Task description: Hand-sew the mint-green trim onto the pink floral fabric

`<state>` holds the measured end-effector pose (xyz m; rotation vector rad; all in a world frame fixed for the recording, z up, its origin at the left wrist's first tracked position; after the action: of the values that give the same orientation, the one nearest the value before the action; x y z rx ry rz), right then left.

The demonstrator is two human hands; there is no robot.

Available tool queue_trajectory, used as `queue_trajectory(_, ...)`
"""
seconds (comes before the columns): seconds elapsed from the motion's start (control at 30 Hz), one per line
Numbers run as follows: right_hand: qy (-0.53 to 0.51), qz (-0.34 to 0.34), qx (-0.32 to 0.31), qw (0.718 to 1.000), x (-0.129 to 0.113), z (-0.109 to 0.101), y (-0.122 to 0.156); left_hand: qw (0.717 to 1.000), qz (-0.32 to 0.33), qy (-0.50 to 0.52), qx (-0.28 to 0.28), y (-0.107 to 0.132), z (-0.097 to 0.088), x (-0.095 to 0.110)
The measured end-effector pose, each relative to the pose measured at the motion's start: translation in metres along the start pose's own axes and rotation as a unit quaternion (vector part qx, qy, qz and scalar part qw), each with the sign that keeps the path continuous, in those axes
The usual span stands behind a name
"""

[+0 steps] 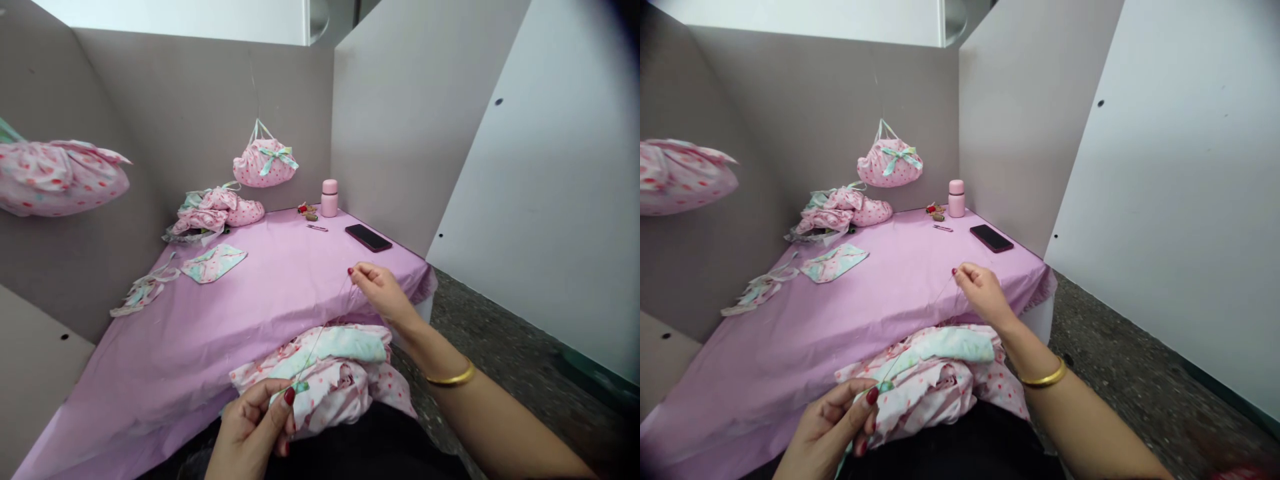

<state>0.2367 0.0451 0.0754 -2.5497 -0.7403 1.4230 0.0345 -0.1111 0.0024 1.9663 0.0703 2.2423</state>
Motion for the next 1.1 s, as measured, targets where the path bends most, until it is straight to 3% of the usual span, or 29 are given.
queue_trajectory(0.13,0.134,0.027,0.122,0.983,0.012,-0.040,-0.010,1.000,-0.007,-0.003,-0.011,0.001,0.002,0.000)
queue_trajectory(0.23,0.219,0.052,0.173,0.959,0.020,-0.058,-0.017,1.000,-0.009,-0.008,-0.006,0.001,0.003,0.000)
queue_trajectory(0.43,0.324,0.117,0.198,0.918,0.049,-0.078,-0.031,0.999,-0.008,-0.030,-0.011,0.003,0.004,0.001)
queue_trajectory(0.57,0.339,0.139,0.171,0.914,0.062,-0.076,-0.038,0.999,0.001,-0.041,-0.014,0.004,0.004,0.003)
queue_trajectory(0.67,0.318,0.130,0.137,0.929,0.054,-0.060,-0.035,0.999,0.005,-0.042,0.000,0.005,0.004,0.006)
queue_trajectory(0.8,0.245,0.060,0.054,0.966,0.007,-0.016,-0.009,0.999,0.009,-0.041,0.024,0.006,0.003,0.011)
queue_trajectory(0.87,0.190,0.003,-0.037,0.981,-0.025,0.016,0.012,0.998,0.018,-0.048,0.033,0.006,0.002,0.013)
queue_trajectory(0.9,0.100,-0.052,-0.144,0.983,-0.042,0.041,0.023,0.998,0.022,-0.051,0.036,0.006,0.001,0.013)
queue_trajectory(0.97,-0.013,-0.121,-0.264,0.957,-0.073,0.069,0.048,0.998,0.021,-0.054,0.029,0.005,0.001,0.012)
queue_trajectory(1.1,-0.021,-0.169,-0.297,0.939,-0.096,0.082,0.069,0.998,0.027,-0.056,0.023,0.006,0.001,0.012)
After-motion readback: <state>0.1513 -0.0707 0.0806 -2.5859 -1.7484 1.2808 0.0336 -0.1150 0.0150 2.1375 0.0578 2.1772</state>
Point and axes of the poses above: each hand's wrist, its own y-axis away from the middle knuckle, its own z-axis out of the palm, x = y × z, the point moved 8 cm from there along -y, towards the middle knuckle, and after that the axes turned 11 degrees about -x, right-handed, at the moved point
